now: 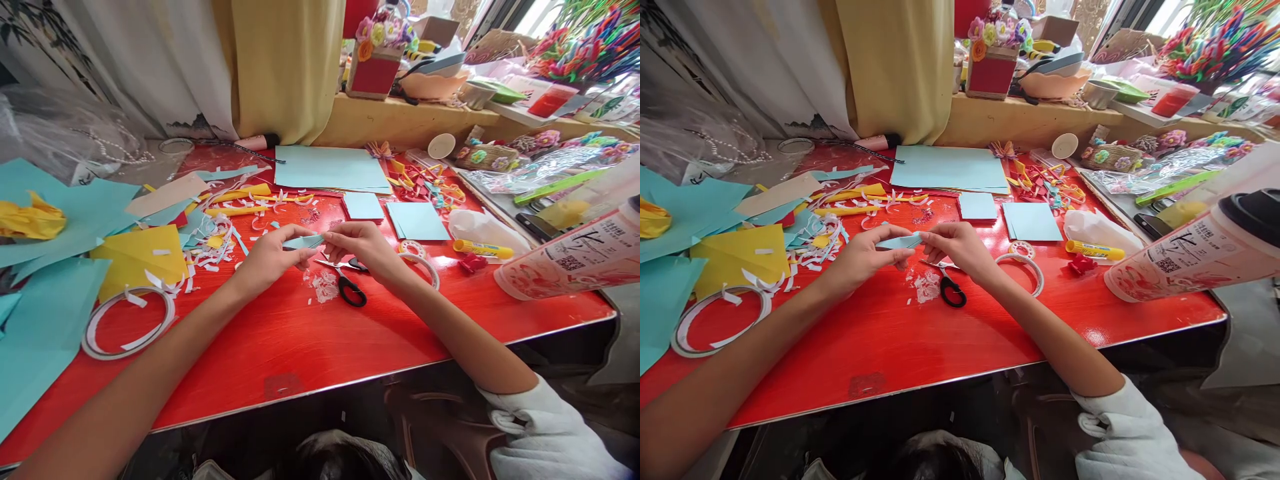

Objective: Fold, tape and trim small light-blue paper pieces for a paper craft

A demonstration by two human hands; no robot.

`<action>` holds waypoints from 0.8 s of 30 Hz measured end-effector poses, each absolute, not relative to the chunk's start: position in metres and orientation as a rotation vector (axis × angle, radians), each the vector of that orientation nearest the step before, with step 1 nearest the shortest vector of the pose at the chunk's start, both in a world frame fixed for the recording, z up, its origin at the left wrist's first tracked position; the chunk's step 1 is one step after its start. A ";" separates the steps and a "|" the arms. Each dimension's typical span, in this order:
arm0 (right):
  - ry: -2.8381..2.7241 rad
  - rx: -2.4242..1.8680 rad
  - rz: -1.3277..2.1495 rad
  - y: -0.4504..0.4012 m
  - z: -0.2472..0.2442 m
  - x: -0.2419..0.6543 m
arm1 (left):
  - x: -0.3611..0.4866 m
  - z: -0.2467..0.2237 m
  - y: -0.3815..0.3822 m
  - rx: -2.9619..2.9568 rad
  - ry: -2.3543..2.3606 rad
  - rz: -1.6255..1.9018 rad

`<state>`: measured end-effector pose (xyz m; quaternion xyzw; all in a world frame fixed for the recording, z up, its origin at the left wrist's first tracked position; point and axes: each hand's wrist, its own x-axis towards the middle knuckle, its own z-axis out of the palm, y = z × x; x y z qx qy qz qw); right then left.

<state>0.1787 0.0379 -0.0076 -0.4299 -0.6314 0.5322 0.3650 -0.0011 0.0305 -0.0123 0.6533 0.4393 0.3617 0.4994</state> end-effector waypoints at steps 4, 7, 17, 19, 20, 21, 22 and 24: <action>-1.615 -1.102 1.396 0.039 -0.009 0.181 | -0.001 -0.012 0.030 1.490 1.058 0.924; -1.595 -1.056 1.426 0.041 -0.011 0.182 | -0.001 -0.013 0.031 1.419 1.041 0.932; -1.536 -1.054 1.503 0.039 -0.007 0.184 | -0.002 -0.016 0.032 1.278 0.934 0.935; -1.502 -1.050 1.536 0.039 -0.008 0.185 | -0.002 -0.016 0.031 1.265 0.927 0.920; -1.486 -1.044 1.563 0.040 -0.009 0.185 | -0.001 -0.016 0.030 1.256 0.927 0.922; -1.470 -1.040 1.592 0.040 -0.009 0.185 | -0.001 -0.016 0.030 1.246 0.927 0.930; -1.456 -1.037 1.617 0.040 -0.010 0.185 | -0.001 -0.016 0.030 1.238 0.924 0.937; -1.441 -1.037 1.634 0.041 -0.011 0.184 | -0.001 -0.016 0.030 1.221 0.906 0.929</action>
